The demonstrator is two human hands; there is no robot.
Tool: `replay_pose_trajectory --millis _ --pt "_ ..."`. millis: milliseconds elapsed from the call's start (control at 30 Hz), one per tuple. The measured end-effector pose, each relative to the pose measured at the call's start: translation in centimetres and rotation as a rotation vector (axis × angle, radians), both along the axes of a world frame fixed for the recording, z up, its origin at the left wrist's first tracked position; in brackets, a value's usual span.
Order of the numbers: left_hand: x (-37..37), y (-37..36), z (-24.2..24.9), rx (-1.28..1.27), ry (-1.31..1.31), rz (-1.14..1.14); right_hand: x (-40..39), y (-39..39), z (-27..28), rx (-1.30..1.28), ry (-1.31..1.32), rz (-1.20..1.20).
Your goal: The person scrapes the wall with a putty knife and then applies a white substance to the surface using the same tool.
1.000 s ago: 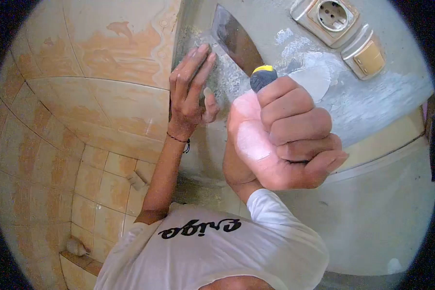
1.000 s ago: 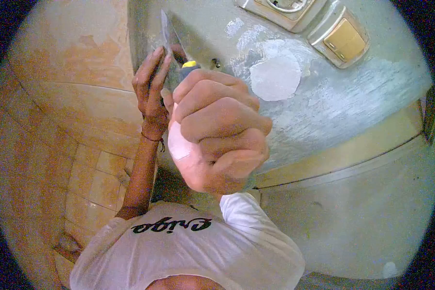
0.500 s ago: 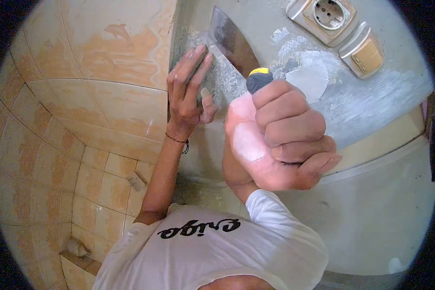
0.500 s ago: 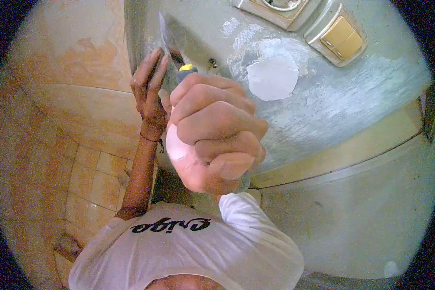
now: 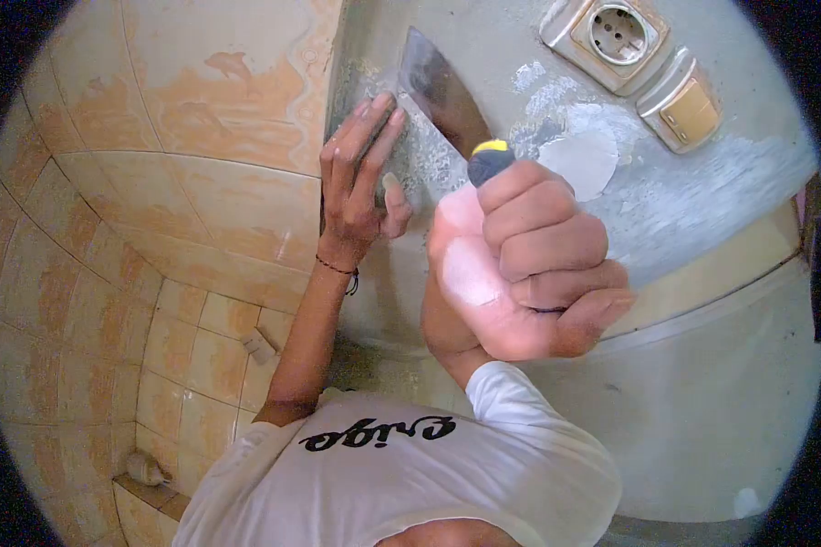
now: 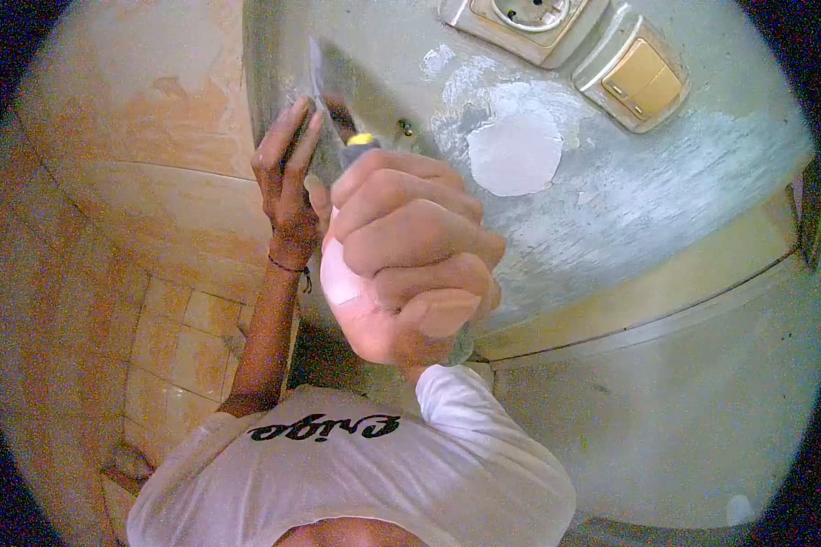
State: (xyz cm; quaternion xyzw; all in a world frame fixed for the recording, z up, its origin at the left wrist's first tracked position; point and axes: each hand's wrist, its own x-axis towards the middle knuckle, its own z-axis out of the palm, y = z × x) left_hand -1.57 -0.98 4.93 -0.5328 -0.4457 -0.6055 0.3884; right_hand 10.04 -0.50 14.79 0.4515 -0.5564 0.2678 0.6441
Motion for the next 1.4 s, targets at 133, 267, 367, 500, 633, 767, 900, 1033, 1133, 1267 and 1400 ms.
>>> replay_pose_trajectory --millis 133,267,367,500,633,767,900,1033,1133,1267,1400 --pt "0.1 0.1 0.1 0.006 -0.001 0.001 1.3 -2.4 0.1 -0.148 -0.05 -0.067" --pt "0.0 0.1 0.1 -0.001 -0.008 0.009 -0.4 -3.6 0.5 -0.284 -0.025 -0.14" --pt "-0.1 -0.1 0.0 -0.013 0.0 0.008 -0.6 -3.2 0.5 -0.282 0.033 -0.124" --pt "0.0 -0.2 0.2 -0.023 -0.009 0.023 0.2 -2.9 0.7 -0.182 0.026 -0.043" --pt "0.0 -0.2 0.1 -0.025 -0.014 -0.001 0.5 -1.1 -0.7 -0.225 -0.076 -0.121" --pt "0.3 -0.5 0.3 -0.038 -0.019 -0.011 -0.8 -1.5 -0.3 -0.224 0.083 0.044" --pt "0.1 -0.5 0.2 -0.047 -0.026 -0.024 -0.8 -3.1 0.9 -0.254 -0.016 -0.167" --pt "0.2 -0.6 0.3 -0.049 -0.014 -0.012 -0.8 -3.2 0.7 -0.265 0.088 0.0" --pt "0.0 -0.7 0.2 -0.062 -0.019 -0.013 -1.0 -2.8 0.5 -0.246 0.018 -0.096" --pt "0.5 -0.6 0.2 -0.057 -0.069 -0.044 -0.8 -2.7 0.6 -0.259 -0.002 -0.153" --pt "0.2 -0.5 0.3 -0.033 -0.054 -0.072 -1.5 -2.7 1.2 -0.321 0.064 -0.032"
